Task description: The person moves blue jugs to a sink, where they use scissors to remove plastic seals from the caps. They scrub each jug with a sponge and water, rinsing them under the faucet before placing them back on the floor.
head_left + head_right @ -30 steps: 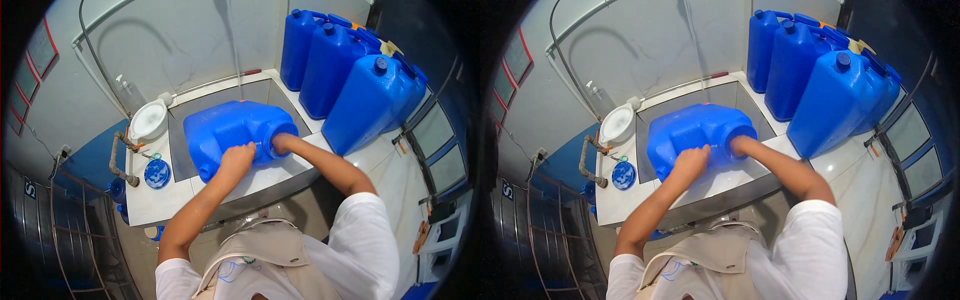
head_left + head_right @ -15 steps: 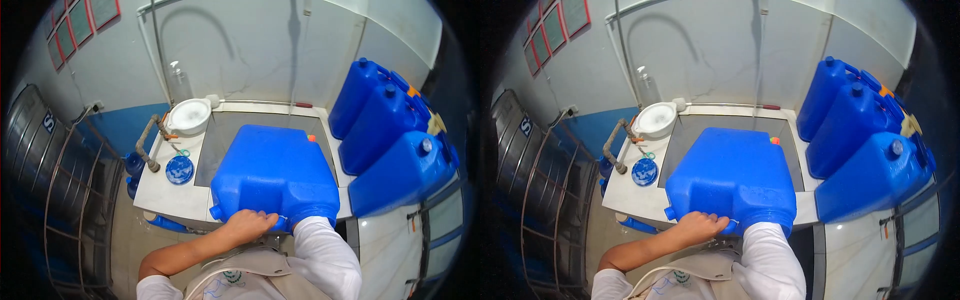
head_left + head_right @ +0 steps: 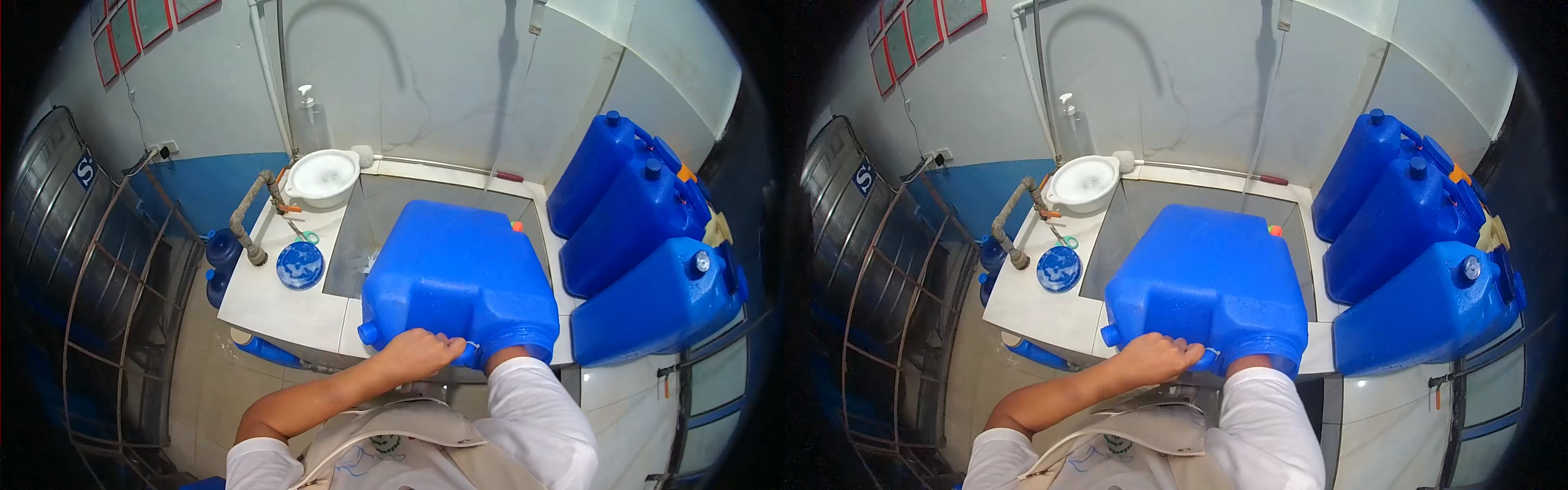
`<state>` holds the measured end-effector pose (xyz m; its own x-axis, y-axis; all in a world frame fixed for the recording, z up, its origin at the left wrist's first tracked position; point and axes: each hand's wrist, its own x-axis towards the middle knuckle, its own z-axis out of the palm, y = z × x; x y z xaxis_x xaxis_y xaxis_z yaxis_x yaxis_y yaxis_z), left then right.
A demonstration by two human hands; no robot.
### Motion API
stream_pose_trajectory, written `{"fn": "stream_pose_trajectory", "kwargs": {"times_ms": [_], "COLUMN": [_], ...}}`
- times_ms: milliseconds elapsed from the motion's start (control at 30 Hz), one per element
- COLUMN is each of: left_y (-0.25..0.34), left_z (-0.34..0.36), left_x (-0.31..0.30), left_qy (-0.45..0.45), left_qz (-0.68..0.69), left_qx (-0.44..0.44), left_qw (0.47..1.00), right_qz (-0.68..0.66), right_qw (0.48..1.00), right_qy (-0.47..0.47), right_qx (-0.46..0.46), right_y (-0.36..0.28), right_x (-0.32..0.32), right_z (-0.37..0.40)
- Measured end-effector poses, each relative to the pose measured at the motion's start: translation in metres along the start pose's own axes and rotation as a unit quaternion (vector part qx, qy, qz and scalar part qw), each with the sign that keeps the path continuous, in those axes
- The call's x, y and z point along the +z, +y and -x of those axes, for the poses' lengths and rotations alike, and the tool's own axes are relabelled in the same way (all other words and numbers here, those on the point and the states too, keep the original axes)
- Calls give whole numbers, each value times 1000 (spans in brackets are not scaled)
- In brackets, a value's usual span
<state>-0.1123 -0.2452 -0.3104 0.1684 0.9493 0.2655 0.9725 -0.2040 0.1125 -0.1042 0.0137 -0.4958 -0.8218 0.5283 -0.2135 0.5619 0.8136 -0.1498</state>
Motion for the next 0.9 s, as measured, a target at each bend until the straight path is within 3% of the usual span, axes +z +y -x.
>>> {"fn": "stream_pose_trajectory", "kwargs": {"times_ms": [200,567,733,800,867,900], "left_y": [-36,-44,-53,-54,-55,-54], "left_z": [-1,-13,-38,-41,-46,-44], "left_x": [31,26,23,28,29,29], "left_qy": [26,0,9,12,21,19], "left_qz": [-23,27,11,15,15,16], "left_qx": [1,-28,-90,-84,-80,-81], "left_qw": [999,999,996,996,996,996], "right_qz": [8,42,77,25,-93,-89], "right_qw": [1000,999,982,977,988,988], "right_qy": [-6,-22,-152,-190,-115,-111], "right_qx": [6,-9,-80,-88,-55,-54], "right_y": [-1,2,-2,4,14,18], "right_x": [3,-23,-97,-110,-113,-112], "right_z": [14,25,63,95,122,132]}}
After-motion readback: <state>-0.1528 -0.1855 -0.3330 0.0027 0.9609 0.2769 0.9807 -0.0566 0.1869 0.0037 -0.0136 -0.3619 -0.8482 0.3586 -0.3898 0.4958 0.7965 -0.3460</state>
